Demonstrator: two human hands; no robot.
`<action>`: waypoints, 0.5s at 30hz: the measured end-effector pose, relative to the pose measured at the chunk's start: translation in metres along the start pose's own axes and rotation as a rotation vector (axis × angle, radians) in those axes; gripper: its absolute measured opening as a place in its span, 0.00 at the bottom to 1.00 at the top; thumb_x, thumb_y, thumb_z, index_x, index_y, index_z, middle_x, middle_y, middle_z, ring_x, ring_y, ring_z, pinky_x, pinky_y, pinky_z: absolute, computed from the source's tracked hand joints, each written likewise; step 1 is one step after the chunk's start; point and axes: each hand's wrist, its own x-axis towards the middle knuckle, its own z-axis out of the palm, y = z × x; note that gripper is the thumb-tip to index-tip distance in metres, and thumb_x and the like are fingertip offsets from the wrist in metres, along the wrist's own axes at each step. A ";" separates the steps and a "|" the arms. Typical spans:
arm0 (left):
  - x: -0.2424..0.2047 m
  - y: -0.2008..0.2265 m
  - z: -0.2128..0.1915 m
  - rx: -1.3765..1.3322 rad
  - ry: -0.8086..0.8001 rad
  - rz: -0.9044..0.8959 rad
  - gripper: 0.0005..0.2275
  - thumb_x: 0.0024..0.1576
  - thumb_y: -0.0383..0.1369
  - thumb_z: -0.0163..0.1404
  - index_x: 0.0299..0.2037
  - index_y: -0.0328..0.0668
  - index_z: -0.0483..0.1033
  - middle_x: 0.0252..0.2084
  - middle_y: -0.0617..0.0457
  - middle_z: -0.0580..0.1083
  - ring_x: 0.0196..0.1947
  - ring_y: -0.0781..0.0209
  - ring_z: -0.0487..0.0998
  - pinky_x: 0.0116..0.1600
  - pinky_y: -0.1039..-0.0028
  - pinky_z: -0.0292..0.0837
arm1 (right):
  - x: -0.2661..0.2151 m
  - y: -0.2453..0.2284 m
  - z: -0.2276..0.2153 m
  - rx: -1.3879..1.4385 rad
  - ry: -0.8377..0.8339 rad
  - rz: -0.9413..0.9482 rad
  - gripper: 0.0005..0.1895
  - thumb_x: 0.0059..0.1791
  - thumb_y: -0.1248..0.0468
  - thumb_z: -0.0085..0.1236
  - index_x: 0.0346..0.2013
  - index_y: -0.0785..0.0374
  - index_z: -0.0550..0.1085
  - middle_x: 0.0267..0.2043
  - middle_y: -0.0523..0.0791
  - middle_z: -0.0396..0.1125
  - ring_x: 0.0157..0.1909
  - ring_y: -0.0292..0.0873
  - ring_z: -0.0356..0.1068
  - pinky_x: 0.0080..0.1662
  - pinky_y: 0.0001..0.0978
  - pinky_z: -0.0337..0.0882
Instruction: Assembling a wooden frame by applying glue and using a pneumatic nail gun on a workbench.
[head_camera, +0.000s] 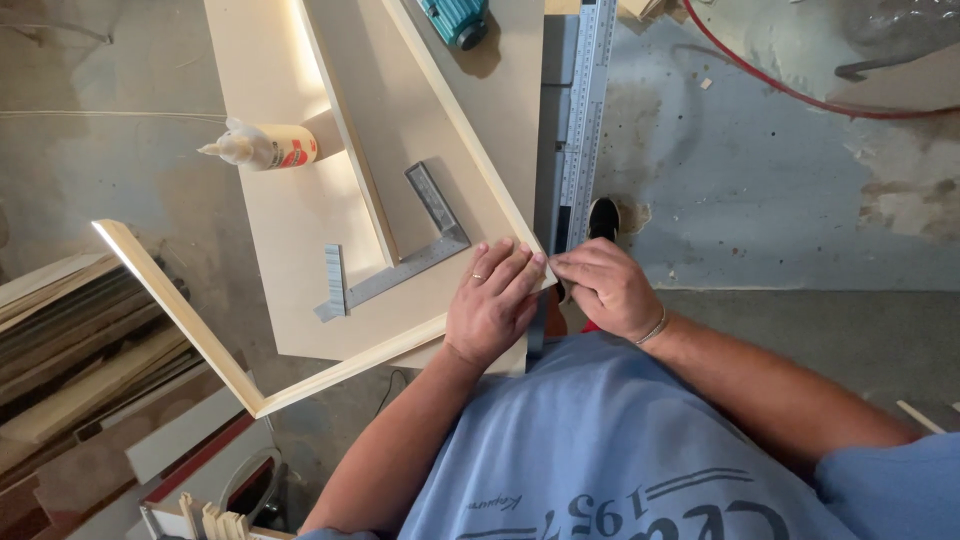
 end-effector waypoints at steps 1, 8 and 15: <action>-0.002 0.000 -0.001 -0.006 -0.012 -0.004 0.20 0.56 0.38 0.56 0.60 0.54 0.77 0.55 0.55 0.78 0.61 0.50 0.76 0.71 0.55 0.64 | 0.000 0.000 -0.001 -0.005 -0.018 -0.001 0.16 0.45 0.77 0.53 0.44 0.67 0.81 0.45 0.51 0.76 0.46 0.56 0.75 0.45 0.46 0.77; 0.001 0.001 -0.005 -0.012 0.018 0.011 0.20 0.55 0.39 0.55 0.59 0.53 0.78 0.55 0.53 0.77 0.60 0.48 0.76 0.70 0.55 0.64 | 0.054 0.003 -0.021 -0.118 0.049 -0.051 0.16 0.51 0.74 0.49 0.48 0.64 0.81 0.42 0.48 0.76 0.45 0.50 0.75 0.49 0.40 0.75; 0.008 0.002 -0.028 -0.096 -0.128 0.055 0.19 0.60 0.34 0.51 0.61 0.41 0.72 0.61 0.45 0.73 0.62 0.42 0.71 0.69 0.45 0.63 | 0.247 0.039 -0.032 -0.761 -0.028 -0.149 0.35 0.50 0.62 0.67 0.69 0.71 0.64 0.67 0.59 0.64 0.68 0.58 0.62 0.69 0.51 0.61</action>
